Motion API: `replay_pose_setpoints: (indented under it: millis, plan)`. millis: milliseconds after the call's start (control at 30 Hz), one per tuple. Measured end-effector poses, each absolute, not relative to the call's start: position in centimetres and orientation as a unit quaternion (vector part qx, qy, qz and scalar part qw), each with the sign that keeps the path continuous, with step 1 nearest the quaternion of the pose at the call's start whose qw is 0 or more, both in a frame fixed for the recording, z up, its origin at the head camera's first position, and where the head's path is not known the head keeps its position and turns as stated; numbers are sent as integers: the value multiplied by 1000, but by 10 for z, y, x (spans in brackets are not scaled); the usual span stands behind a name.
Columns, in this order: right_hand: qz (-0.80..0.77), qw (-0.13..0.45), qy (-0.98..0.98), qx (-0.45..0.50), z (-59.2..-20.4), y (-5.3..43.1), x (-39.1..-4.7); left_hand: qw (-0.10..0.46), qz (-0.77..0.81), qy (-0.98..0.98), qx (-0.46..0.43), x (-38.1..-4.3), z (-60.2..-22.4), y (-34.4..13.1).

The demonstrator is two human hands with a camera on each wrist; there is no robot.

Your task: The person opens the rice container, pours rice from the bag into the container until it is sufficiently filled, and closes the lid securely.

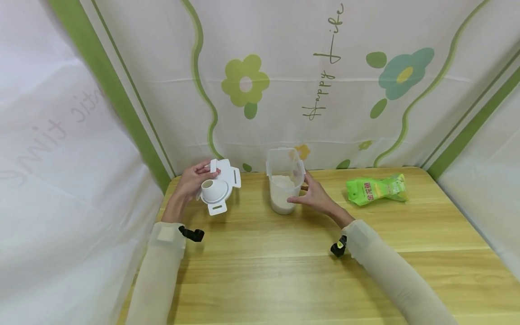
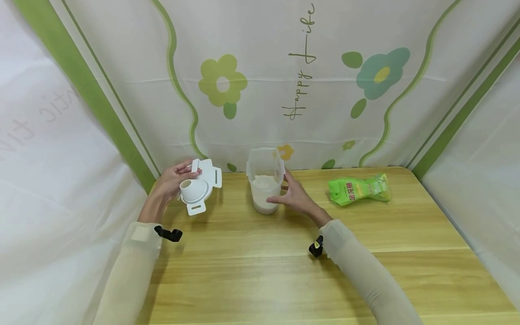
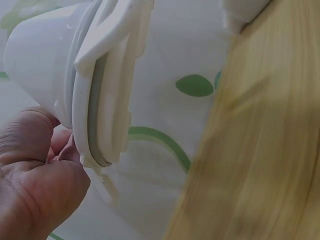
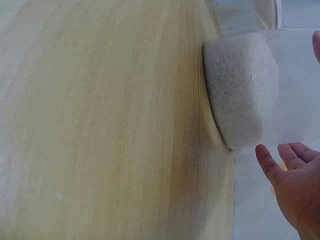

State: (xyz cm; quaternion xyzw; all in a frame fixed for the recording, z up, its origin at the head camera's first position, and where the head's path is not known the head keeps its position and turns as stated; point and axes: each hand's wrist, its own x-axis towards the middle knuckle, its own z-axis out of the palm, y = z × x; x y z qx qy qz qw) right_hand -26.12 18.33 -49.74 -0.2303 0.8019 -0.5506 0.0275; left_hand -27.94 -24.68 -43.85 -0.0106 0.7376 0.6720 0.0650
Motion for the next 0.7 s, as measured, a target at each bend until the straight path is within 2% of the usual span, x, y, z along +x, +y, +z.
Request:
replay_pose_setpoints:
  millis: [700]
  plan:
    - [-552, 28, 801, -228, -499, 184, -262, 40, 672, 739, 1, -282, -402, -218]
